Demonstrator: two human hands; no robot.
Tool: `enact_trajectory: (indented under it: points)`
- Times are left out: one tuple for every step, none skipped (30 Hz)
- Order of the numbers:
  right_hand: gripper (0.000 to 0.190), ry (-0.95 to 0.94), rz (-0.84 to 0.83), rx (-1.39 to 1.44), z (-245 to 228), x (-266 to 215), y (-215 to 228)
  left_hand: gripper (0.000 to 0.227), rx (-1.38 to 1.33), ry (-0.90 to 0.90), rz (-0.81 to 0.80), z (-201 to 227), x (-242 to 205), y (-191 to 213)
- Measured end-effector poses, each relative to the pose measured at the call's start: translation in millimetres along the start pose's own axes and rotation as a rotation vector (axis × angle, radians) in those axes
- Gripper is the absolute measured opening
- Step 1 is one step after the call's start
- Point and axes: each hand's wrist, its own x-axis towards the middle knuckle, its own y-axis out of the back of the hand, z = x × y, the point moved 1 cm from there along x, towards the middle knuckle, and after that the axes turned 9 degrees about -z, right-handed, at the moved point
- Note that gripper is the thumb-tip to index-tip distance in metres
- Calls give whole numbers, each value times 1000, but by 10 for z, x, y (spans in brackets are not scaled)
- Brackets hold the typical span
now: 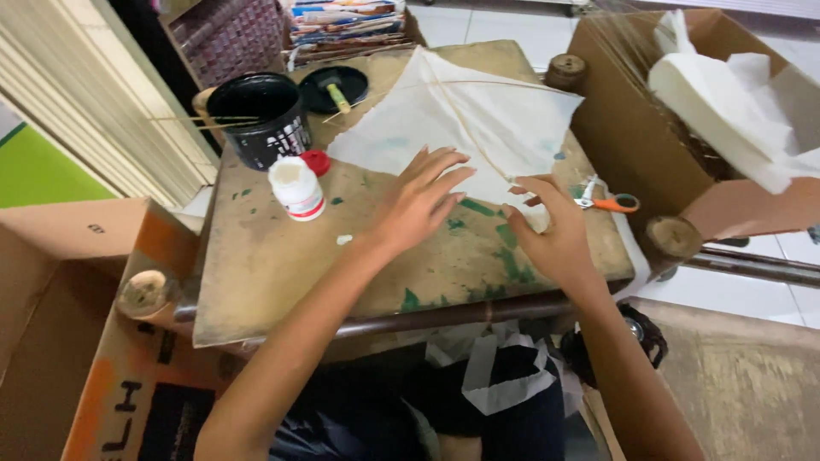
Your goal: Applying glue to a kite frame and attaching paper to assemble a kite.
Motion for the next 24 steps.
enact_trajectory:
  points:
    - [37,-5,8,-6,-1,9,27,40,-5,-9,-3,-6,76,-70]
    - [36,-15,25,17,0,16,53,36,1,-27,-45,-10,150,-146]
    - [35,-29,38,41,-5,2,84,32,4,-42,-88,4,208,-235]
    - [35,-37,41,35,22,-35,118,32,-5,-48,-92,-9,208,-300]
    - [36,-51,62,20,56,-49,155,30,5,-18,-142,-42,224,-365]
    - [37,-64,83,5,86,-60,188,29,14,11,-192,-78,239,-425]
    - [37,-63,88,-2,76,-59,228,29,14,3,-189,-106,269,-477]
    - [34,-65,99,-2,65,-60,264,26,-24,20,-197,-138,295,-528]
    - [30,-72,105,1,44,-90,286,23,-66,43,-210,-153,281,-589]
    - [30,-76,105,-1,81,-125,313,23,-71,42,-211,-150,295,-619]
    - [30,-85,111,-22,117,-151,329,24,-66,57,-224,-158,301,-641]
    - [31,-93,117,-43,152,-175,342,24,-60,73,-237,-168,306,-660]
    - [31,-92,117,-43,189,-204,330,24,-60,72,-237,-157,328,-642]
    - [30,-102,109,-62,228,-233,317,21,-77,96,-241,-148,349,-625]
    - [30,-119,101,-83,259,-293,312,19,-100,118,-249,-118,360,-628]
    - [30,-124,100,-85,266,-325,308,19,-105,117,-252,-110,364,-629]
    - [29,-135,87,-168,276,-345,306,18,-97,127,-254,-111,381,-627]
    - [29,-146,73,-250,285,-364,303,18,-88,138,-255,-113,398,-622]
    - [29,-148,73,-251,302,-382,317,18,-89,137,-255,-101,421,-633]
    - [29,-158,59,-284,317,-399,327,17,-103,148,-277,-92,441,-644]
    - [29,-169,42,-314,329,-417,331,18,-117,163,-299,-82,449,-652]
    - [29,-170,39,-313,306,-403,331,18,-118,165,-300,-73,450,-661]
    - [28,-169,23,-347,283,-392,335,18,-108,174,-310,-60,458,-676]
    - [28,-168,6,-380,260,-381,340,19,-97,183,-320,-47,466,-692]
